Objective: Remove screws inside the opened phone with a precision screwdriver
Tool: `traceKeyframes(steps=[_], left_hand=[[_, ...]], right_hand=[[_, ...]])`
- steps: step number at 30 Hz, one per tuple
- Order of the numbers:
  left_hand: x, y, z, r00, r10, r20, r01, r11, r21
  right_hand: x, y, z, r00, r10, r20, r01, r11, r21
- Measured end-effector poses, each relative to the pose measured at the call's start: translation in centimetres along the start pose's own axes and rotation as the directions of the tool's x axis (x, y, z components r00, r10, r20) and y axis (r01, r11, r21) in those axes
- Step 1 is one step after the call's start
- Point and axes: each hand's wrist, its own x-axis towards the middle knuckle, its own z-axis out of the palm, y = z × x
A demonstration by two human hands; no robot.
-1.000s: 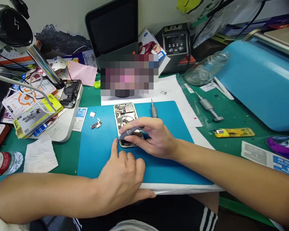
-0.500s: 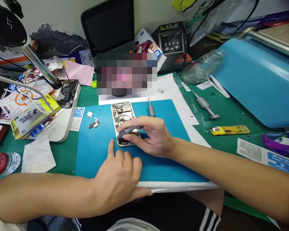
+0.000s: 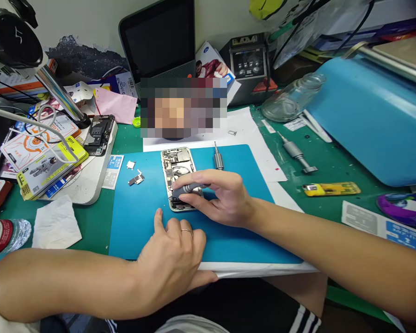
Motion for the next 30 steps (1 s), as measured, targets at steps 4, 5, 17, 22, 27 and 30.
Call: traceKeyframes(steps=[4,5,17,22,27,30], left_hand=[[0.0,0.1,0.2,1.000,0.009,0.002,-0.009,1.000,0.005],[0.0,0.0,0.2,1.000,0.011,0.005,-0.011,1.000,0.005],[0.0,0.1,-0.1,0.998,0.021,0.055,-0.023,0.999,0.041],[-0.2,0.4,0.1,1.000,0.019,0.016,-0.021,0.996,0.091],[-0.6,0.5,0.0,1.000,0.026,0.004,-0.026,0.990,0.140],[-0.6,0.5,-0.1,0.999,0.045,0.010,-0.046,0.984,0.171]], right_hand=[[0.1,0.0,-0.3,0.997,-0.073,0.012,0.073,0.994,-0.085],[0.2,-0.1,-0.4,0.995,-0.094,0.017,0.095,0.991,-0.099],[1.4,-0.2,-2.2,0.921,-0.363,0.142,0.390,0.848,-0.360],[1.8,-1.4,-2.9,0.892,-0.401,0.210,0.453,0.800,-0.393],[1.9,-1.6,-4.8,0.956,-0.274,0.102,0.280,0.755,-0.593],[2.4,-0.6,-6.2,0.968,-0.217,0.128,0.246,0.712,-0.658]])
